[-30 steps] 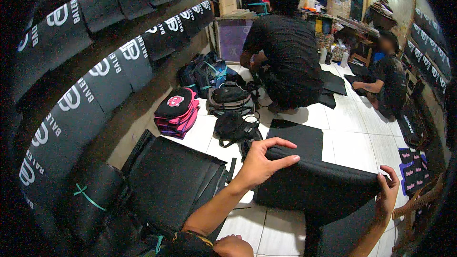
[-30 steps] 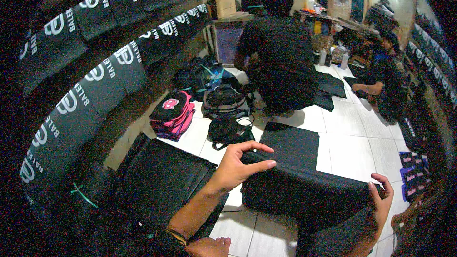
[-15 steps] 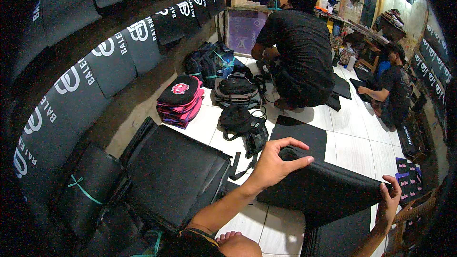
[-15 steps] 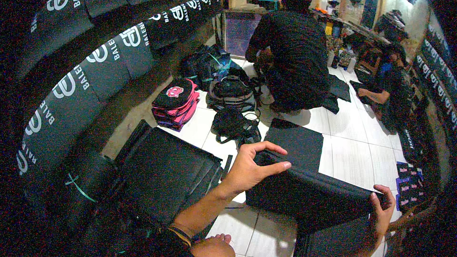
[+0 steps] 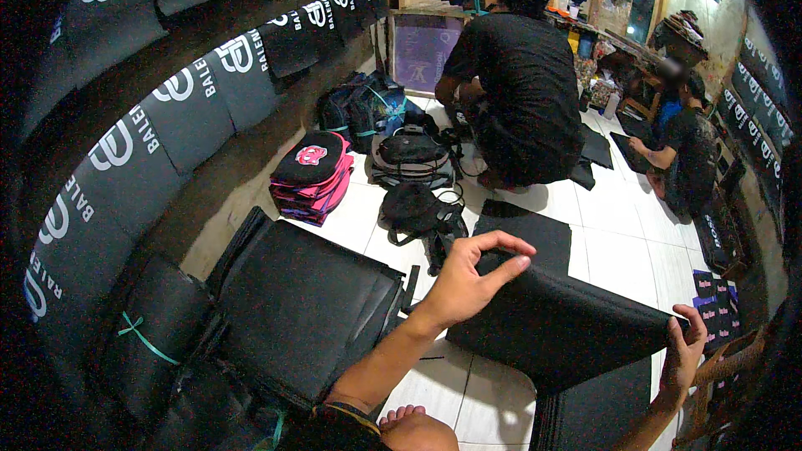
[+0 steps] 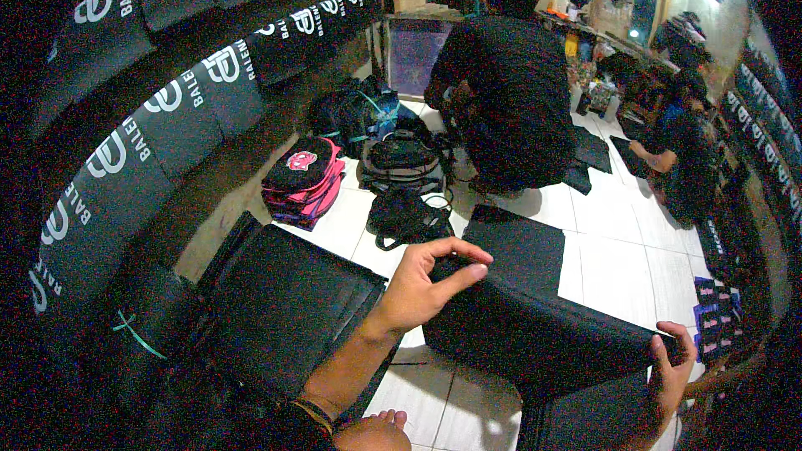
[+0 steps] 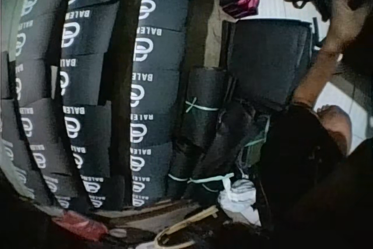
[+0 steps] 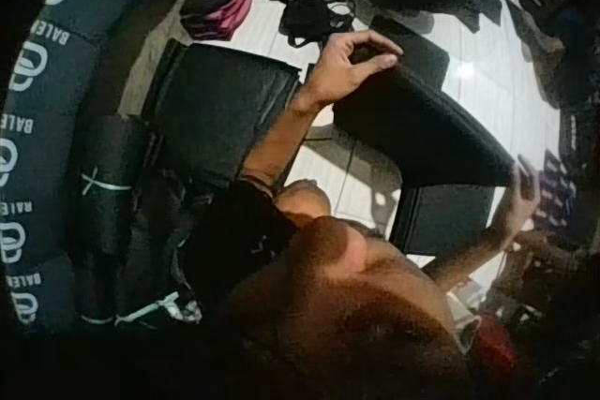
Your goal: The person picks up, unfolds, and aligns black fabric panels on a tiled floor, stacking them into organized piles.
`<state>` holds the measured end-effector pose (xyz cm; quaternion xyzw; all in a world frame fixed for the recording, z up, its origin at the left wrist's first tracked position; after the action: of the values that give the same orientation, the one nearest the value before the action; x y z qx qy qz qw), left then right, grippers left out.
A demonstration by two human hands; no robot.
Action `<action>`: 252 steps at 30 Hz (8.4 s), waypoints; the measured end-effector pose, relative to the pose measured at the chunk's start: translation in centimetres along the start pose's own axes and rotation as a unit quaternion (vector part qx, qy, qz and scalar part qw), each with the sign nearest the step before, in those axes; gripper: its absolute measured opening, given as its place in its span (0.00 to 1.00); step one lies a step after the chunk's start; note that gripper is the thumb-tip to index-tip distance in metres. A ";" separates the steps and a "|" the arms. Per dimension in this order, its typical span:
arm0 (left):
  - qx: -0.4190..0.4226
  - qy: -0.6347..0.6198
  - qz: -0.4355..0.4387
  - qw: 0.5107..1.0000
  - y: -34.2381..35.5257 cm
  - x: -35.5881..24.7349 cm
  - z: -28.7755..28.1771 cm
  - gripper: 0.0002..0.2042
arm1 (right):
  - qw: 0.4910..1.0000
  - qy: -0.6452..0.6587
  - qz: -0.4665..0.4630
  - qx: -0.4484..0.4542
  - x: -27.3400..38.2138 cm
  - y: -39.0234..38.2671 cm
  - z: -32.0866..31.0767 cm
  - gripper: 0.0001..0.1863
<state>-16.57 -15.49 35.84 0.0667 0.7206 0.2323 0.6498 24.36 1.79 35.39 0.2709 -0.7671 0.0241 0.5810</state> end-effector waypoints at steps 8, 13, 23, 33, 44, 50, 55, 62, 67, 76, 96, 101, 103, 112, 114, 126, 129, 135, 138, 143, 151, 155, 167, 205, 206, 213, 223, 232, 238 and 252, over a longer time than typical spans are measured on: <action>0.036 -0.016 0.003 0.999 -0.1 -0.8 -1.1 0.12 | 0.999 0.003 0.038 0.007 1.6 -0.8 0.8 0.19; 0.039 0.011 0.032 0.999 -0.1 -1.0 -0.4 0.11 | 0.999 0.014 0.035 0.001 -0.7 -0.8 -0.6 0.19; 0.022 -0.003 0.011 1.000 -0.3 -1.0 0.8 0.13 | 0.990 0.115 0.068 -0.037 0.4 -0.9 1.0 0.18; 0.001 0.073 0.072 0.995 1.9 0.4 1.8 0.11 | 1.000 -0.024 0.000 0.021 1.8 -2.2 -1.5 0.17; -0.036 0.051 -0.038 0.997 -0.1 1.9 -0.5 0.20 | 0.996 -0.054 0.021 0.071 3.7 -0.2 0.5 0.11; -0.028 0.097 -0.090 0.991 -2.4 1.9 -3.4 0.19 | 0.979 -0.128 -0.129 0.098 2.3 1.1 1.7 0.08; -0.054 0.261 -0.073 0.961 -4.7 -0.5 -6.6 0.06 | 0.977 0.060 -0.050 0.197 3.4 1.4 2.7 0.06; -0.009 0.301 -0.074 0.951 -3.2 -1.1 -4.2 0.08 | 0.983 0.125 -0.030 0.129 2.0 1.5 2.2 0.06; -0.047 0.393 0.000 0.918 -4.4 -1.4 -3.2 0.09 | 0.975 0.212 -0.059 0.037 0.1 2.1 6.1 0.07; -0.104 0.510 0.093 0.849 1.0 0.1 4.5 0.18 | 0.987 0.131 -0.092 0.023 0.3 2.3 7.3 0.07; 0.049 0.420 0.233 0.876 1.5 7.4 12.0 0.10 | 0.994 0.004 -0.063 0.090 1.9 2.4 11.4 0.05; 0.032 0.454 0.182 0.871 -0.3 9.5 9.8 0.11 | 0.998 -0.025 -0.048 0.030 4.1 2.3 11.8 0.05; 0.023 0.467 0.154 0.870 -1.2 10.2 8.4 0.13 | 0.998 -0.018 -0.052 0.012 5.0 2.4 11.1 0.04; 0.142 0.392 0.037 0.908 -3.7 7.1 3.2 0.08 | 0.991 0.133 0.030 -0.007 0.2 4.9 7.3 0.04; 0.175 0.343 -0.022 0.923 -3.5 5.9 2.5 0.07 | 0.988 0.142 0.057 0.003 -0.1 5.3 7.3 0.05; 0.287 0.393 -0.087 0.869 -3.7 3.5 0.2 0.08 | 0.986 0.154 0.071 0.008 -2.0 6.7 6.8 0.07; 0.288 0.325 -0.161 0.886 -4.0 2.9 -0.7 0.09 | 0.982 0.179 0.059 -0.020 -3.2 6.9 6.0 0.07; 0.224 0.194 -0.209 0.932 -3.8 2.9 -0.4 0.13 | 0.982 0.167 0.069 -0.047 -5.1 6.8 4.9 0.09; 0.184 0.194 -0.153 0.951 -4.6 4.3 -0.6 0.14 | 0.981 0.173 0.076 -0.049 -5.2 6.8 5.2 0.09; 0.154 0.220 -0.116 0.956 -4.3 4.5 -0.2 0.13 | 0.984 0.157 0.080 -0.039 -5.1 6.6 4.2 0.08; 0.030 0.369 -0.007 0.929 -4.3 6.3 4.1 0.16 | 0.989 0.136 0.049 -0.042 -3.8 6.0 5.3 0.07; 0.010 0.437 0.032 0.899 -4.5 8.1 5.3 0.14 | 0.995 0.083 0.023 -0.053 -2.6 5.8 5.7 0.06; -0.001 0.463 0.096 0.881 -2.4 8.8 8.9 0.13 | 0.995 0.091 -0.010 -0.026 -1.7 5.3 7.0 0.04; 0.027 0.498 0.055 0.865 -3.1 7.4 -1.6 0.04 | 0.949 0.172 -0.155 -0.214 0.1 3.3 -6.6 0.05; 0.020 0.464 0.100 0.880 -1.1 6.8 0.2 0.06 | 0.957 0.170 -0.139 -0.189 0.2 3.1 -6.6 0.04; 0.128 0.298 0.266 0.908 10.9 5.0 16.0 0.42 | 0.982 0.062 -0.169 -0.050 4.5 3.9 -1.5 0.04; 0.393 -0.087 0.126 0.907 9.6 9.1 23.1 0.28 | 0.981 0.107 -0.156 0.032 5.9 1.2 -3.7 0.08; 0.340 0.011 0.127 0.932 7.2 4.3 18.7 0.18 | 0.993 -0.028 -0.105 -0.052 10.2 0.8 -1.3 0.04; 0.184 0.329 0.227 0.898 4.0 3.1 14.9 0.07 | 0.979 -0.095 -0.124 -0.132 9.8 1.7 -3.7 0.04; 0.234 0.345 0.175 0.892 9.6 1.2 8.9 0.06 | 0.974 -0.166 -0.065 -0.138 6.9 -0.7 -13.3 0.04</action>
<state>-10.16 -4.30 38.38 0.2574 0.9097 0.1755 0.2747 35.14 3.26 45.72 0.2379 -0.8295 -0.1655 0.4774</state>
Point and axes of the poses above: each hand's wrist, its own y-axis towards the middle knuckle, its own z-axis out of the palm, x = y × z, the point moved 1 cm from there along y, towards the middle knuckle, and after that the axes turned 11 degrees about x, right-handed, at the moved point
